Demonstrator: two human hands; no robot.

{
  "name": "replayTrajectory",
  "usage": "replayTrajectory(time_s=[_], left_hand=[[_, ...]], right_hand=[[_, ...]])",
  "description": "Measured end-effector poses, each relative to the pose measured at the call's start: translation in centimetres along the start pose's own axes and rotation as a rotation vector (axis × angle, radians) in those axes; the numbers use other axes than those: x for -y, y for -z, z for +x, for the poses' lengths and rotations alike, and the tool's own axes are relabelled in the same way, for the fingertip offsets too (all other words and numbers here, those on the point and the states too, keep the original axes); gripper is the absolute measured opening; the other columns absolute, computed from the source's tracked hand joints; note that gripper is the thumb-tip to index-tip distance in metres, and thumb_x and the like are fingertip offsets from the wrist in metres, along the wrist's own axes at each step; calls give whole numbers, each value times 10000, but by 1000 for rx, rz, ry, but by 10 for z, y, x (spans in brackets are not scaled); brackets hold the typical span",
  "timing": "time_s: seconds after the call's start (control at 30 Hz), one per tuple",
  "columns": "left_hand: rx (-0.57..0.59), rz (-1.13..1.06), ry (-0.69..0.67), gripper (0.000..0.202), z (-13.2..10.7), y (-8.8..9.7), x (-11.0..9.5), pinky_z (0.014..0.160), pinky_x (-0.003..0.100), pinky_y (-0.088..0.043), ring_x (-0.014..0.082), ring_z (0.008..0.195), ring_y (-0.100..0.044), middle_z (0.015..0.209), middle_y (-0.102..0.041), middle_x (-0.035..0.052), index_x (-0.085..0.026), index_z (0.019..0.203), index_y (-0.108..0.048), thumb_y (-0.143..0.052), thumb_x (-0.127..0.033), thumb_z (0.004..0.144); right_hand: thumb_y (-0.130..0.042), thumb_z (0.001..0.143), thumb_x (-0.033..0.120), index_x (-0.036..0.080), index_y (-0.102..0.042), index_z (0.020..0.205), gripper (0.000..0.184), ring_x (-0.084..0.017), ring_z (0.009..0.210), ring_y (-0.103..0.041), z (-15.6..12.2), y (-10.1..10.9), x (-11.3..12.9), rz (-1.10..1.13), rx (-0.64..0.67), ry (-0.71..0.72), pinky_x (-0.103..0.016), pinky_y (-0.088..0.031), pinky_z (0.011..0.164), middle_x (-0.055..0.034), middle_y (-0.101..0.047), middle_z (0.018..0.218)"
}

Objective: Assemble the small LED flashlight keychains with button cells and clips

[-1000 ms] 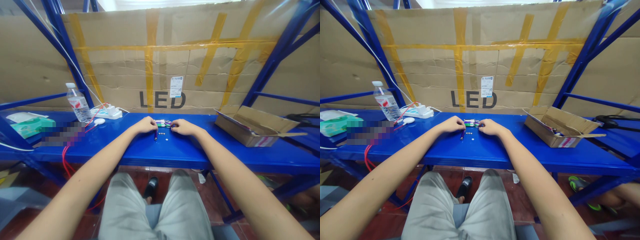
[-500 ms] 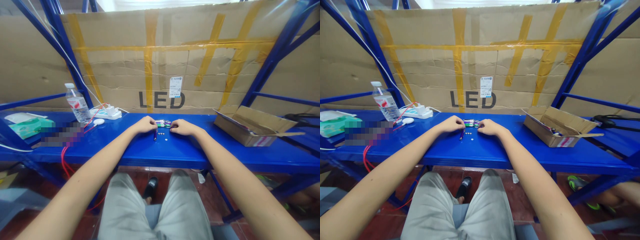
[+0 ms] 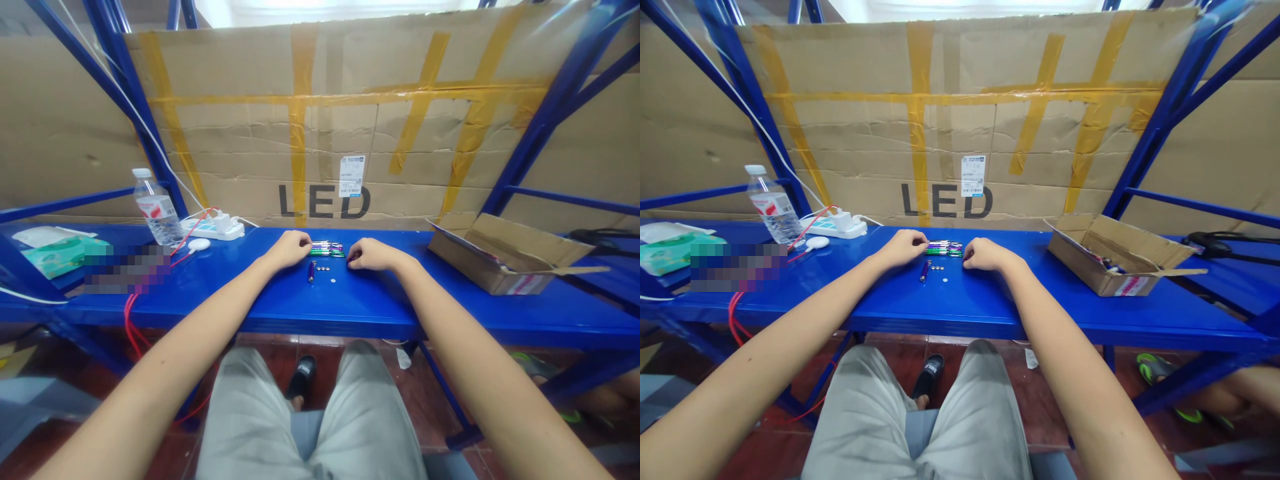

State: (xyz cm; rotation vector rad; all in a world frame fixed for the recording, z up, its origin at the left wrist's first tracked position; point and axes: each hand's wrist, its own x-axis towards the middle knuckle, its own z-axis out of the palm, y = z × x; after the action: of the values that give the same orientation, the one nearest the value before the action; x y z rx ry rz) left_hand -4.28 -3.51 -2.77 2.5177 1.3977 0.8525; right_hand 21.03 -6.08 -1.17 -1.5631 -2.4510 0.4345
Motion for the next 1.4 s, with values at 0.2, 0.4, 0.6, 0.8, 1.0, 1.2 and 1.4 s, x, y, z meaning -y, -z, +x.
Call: replayTrajectory(time_s=[0.2, 0.4, 0.6, 0.8, 1.0, 1.2, 1.4], left_hand=[[23, 24, -8, 180, 3, -6, 6, 792, 310, -488, 208, 849, -642, 916, -735, 75, -164, 872, -746, -580, -210, 820], [43, 46, -22, 194, 7, -9, 10, 821, 325, -491, 217, 863, -642, 948, -733, 89, -163, 885, -776, -608, -249, 838], [80, 68, -14, 196, 9, -10, 11, 794, 311, -483, 206, 833, -632, 917, -725, 82, -166, 864, -786, -628, -280, 841], [87, 74, -42, 177, 8, -9, 9, 776, 290, -481, 190, 820, -631, 897, -726, 71, -161, 873, -765, -606, -206, 810], [131, 65, -35, 194, 12, -10, 11, 805, 294, -481, 210, 885, -653, 947, -749, 66, -181, 909, -779, -666, -297, 803], [135, 55, -31, 172, 13, -11, 11, 777, 287, -485, 207, 850, -654, 922, -749, 70, -177, 884, -787, -675, -261, 784], [127, 67, -23, 175, 12, -10, 10, 770, 285, -483, 197, 831, -649, 909, -743, 68, -168, 881, -774, -655, -242, 778]], right_hand=[[-692, 750, 302, 179, -733, 890, 191, -187, 739, -649, 2, -4, 1, -38, -16, -6, -270, -448, 630, -50, -733, 837], [-674, 785, 376, 183, -686, 829, 199, -178, 724, -635, 4, -7, 0, -30, 2, 14, -265, -431, 612, -46, -720, 820], [-625, 829, 376, 185, -696, 812, 205, -176, 722, -626, 6, -8, 0, -13, -5, 58, -262, -422, 623, -44, -721, 804], [-521, 871, 216, 157, -712, 938, 211, -177, 798, -626, 10, -9, -3, -21, -160, 55, -250, -420, 693, -78, -735, 937], [-516, 863, 164, 145, -719, 998, 245, -180, 839, -633, 15, -13, -3, -11, -206, 47, -240, -420, 724, -86, -738, 974], [-499, 870, 151, 131, -717, 1032, 273, -171, 808, -631, 18, -18, 0, 17, -225, 62, -236, -423, 714, -81, -737, 931], [-558, 848, 213, 144, -732, 926, 203, -175, 798, -637, 15, -15, -1, 8, -203, 46, -246, -429, 703, -71, -741, 897]])
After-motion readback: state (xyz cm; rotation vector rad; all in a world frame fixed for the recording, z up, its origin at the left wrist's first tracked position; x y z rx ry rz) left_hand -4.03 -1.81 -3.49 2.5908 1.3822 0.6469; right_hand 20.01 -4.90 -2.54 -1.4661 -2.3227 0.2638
